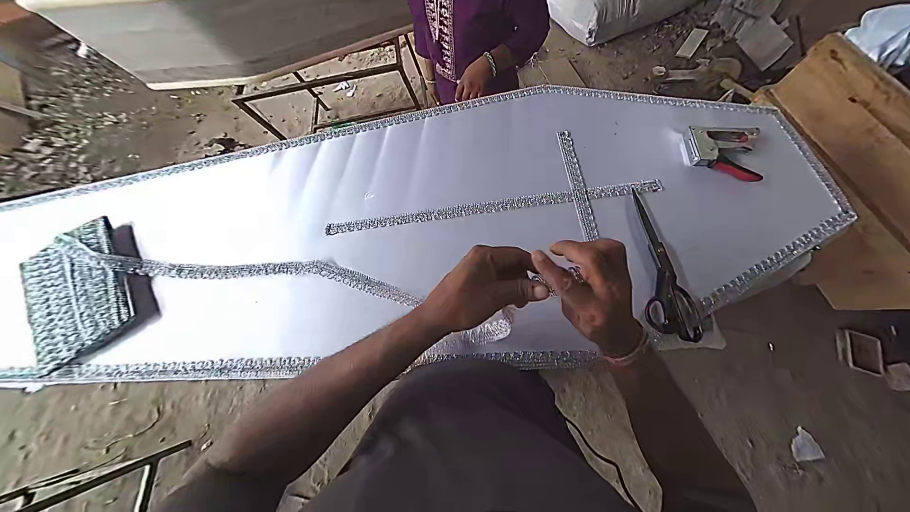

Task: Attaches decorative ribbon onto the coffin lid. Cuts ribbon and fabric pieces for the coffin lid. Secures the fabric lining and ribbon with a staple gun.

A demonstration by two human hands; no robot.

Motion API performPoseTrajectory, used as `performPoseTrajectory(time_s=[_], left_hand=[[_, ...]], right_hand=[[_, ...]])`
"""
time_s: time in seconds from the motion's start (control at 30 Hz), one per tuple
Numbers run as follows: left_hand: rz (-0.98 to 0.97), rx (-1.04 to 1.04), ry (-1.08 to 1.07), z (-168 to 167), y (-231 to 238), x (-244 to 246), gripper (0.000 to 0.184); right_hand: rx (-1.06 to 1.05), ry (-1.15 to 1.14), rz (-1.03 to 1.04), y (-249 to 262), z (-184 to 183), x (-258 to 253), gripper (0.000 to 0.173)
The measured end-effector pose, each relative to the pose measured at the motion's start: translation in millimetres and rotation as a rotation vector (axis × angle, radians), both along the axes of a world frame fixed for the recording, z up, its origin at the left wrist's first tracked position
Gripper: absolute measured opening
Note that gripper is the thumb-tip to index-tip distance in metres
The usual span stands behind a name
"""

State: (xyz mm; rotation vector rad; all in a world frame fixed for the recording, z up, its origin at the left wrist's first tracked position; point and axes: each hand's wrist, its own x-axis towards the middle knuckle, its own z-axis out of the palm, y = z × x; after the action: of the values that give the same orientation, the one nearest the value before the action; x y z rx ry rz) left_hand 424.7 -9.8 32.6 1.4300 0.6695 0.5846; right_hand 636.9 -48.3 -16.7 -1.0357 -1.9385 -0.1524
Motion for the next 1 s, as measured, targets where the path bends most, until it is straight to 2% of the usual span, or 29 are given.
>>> performPoseTrajectory(time_s=[0.07,0.13,0.17,0.23,0.33,0.37,0.4,0.43,0.5,0.6,0.67,0.73,0.77,0.83,0.87,0.93,1.0], left_hand=[[0.009,0.005,0.055,1.2,8.3,-7.4,0.012],[0.019,0.008,0.046,-0.3,14.2,-15.5,0.011],[0.030,0.020,0.053,-0.6,17.4,-19.3,0.011],[0.042,0.043,0.071,-0.7,22.8,-26.5,0.011],[0.045,0.036,0.052,-3.6,27.8,-34.4,0.012],[0.048,0.026,0.046,-4.3,29.4,-35.2,0.012],[0.044,0.018,0.044,-4.9,30.8,-35.5,0.012],[0.038,0.016,0.047,-5.4,32.0,-35.3,0.012],[0.042,0.019,0.065,-5.7,32.7,-33.5,0.012],[0.100,0.069,0.137,-3.7,28.5,-33.0,0.013],[0.144,0.127,0.192,-1.5,26.1,-34.7,0.014],[0.180,0.162,0.232,0.6,22.1,-36.9,0.015],[0.188,0.172,0.240,1.5,20.0,-38.2,0.015],[0.179,0.186,0.257,3.4,16.3,-41.5,0.016],[0.160,0.193,0.259,4.5,14.8,-44.0,0.017],[0.094,0.207,0.248,6.8,11.8,-51.5,0.022],[0.011,0.206,0.258,11.4,9.0,-64.1,0.023]], right_hand=[[-0.046,-0.046,-0.100,3.3,-6.8,18.2,0.033],[-0.174,0.010,-0.251,3.1,-16.2,35.8,0.031],[-0.271,0.125,-0.315,1.9,-20.8,42.9,0.036],[-0.411,0.502,-0.379,-2.2,-25.9,51.4,0.042],[-0.579,0.962,-0.292,-14.1,-15.2,38.4,0.033],[-0.679,1.046,-0.183,-18.2,-10.5,29.1,0.041],[-0.795,1.104,-0.046,-21.5,-6.9,18.7,0.056],[-0.897,1.139,0.105,-23.4,-3.7,8.1,0.074],[-0.970,1.107,0.302,-23.0,4.9,-11.9,0.098],[-0.852,0.872,0.252,-25.7,23.9,-36.5,0.124],[-0.743,0.724,0.153,-30.0,31.1,-49.1,0.132],[-0.644,0.585,0.045,-33.1,29.9,-60.2,0.120],[-0.605,0.558,0.004,-32.5,27.3,-64.3,0.102],[-0.541,0.599,-0.033,-26.8,24.4,-67.5,0.050],[-0.534,0.659,-0.014,-22.4,26.6,-65.4,0.030],[-0.562,0.725,0.046,-13.3,38.1,-52.9,0.014],[-0.557,0.728,0.070,-2.8,57.3,-31.4,0.011]])
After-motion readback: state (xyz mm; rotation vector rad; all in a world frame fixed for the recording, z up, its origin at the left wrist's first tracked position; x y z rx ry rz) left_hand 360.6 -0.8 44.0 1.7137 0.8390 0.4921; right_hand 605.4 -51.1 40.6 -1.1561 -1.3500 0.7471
